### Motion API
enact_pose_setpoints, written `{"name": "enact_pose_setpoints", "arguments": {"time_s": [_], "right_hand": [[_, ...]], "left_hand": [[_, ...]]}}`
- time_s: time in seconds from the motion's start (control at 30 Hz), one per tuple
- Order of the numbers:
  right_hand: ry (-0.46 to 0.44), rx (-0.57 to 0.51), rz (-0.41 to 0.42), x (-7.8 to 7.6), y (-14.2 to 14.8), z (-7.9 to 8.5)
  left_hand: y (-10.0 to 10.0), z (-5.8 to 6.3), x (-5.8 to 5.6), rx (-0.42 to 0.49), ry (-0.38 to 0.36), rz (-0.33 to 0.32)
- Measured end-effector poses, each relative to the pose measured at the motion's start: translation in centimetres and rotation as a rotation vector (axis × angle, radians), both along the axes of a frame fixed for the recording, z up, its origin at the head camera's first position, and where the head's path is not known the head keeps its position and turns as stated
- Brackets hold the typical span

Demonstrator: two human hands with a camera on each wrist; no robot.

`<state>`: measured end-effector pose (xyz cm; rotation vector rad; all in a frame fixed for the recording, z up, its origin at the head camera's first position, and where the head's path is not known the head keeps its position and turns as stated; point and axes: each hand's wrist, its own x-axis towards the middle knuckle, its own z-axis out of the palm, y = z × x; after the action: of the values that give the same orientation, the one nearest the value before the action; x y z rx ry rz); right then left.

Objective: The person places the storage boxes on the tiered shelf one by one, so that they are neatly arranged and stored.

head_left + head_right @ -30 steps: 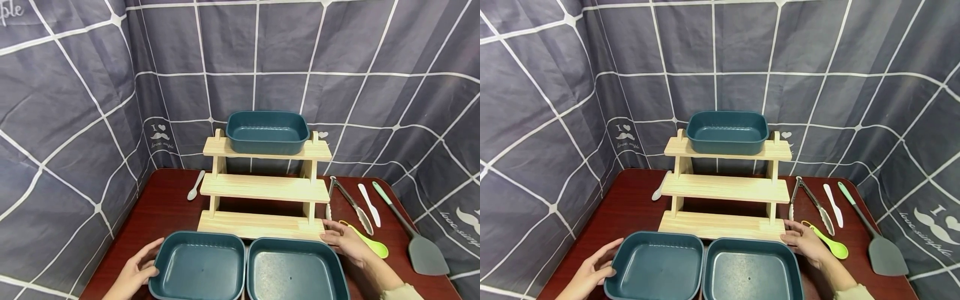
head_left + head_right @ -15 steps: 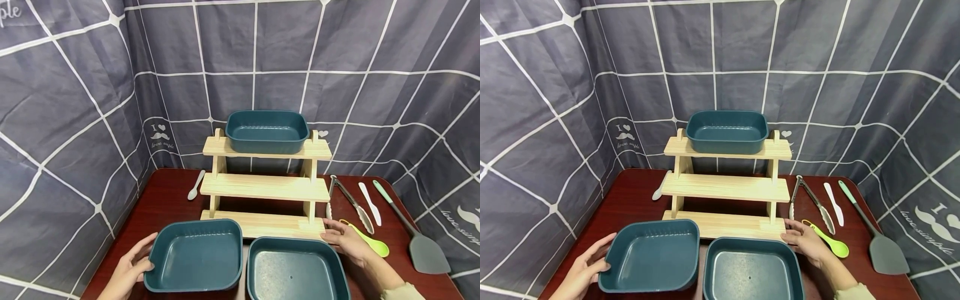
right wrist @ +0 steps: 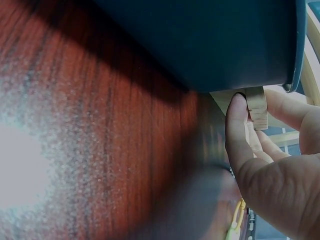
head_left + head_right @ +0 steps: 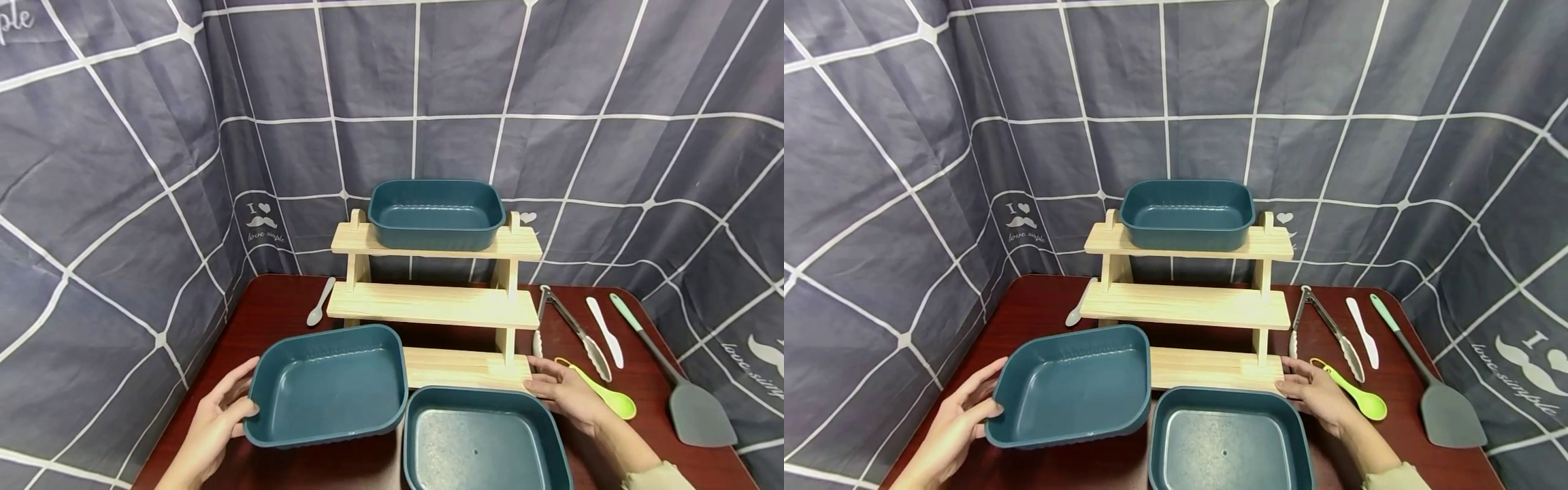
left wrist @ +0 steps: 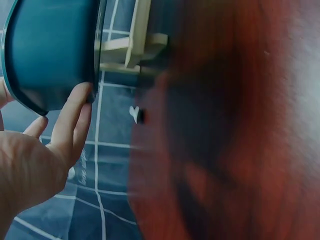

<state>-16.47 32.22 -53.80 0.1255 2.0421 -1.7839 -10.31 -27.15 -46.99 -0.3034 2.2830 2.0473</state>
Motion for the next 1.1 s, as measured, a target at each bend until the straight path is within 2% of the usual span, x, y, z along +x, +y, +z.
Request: {"name": "enact_pose_setpoints", "arguments": {"time_s": [0.27,0.43,1.1], "right_hand": [[0.0,0.002,-0.002,0.1,0.0,0.1],[0.002,-0.002,-0.003,0.1,0.1,0.1],[0.002,-0.015,-0.013,0.1,0.1,-0.3]], "left_hand": [[1.9,1.4,-1.4,0.018,0.069,-0.023],[3.4,2.3,-2.6,0.035,0.085,-0.04],[9.9,4.5,-9.3,0.103,0.087,-0.102]]}}
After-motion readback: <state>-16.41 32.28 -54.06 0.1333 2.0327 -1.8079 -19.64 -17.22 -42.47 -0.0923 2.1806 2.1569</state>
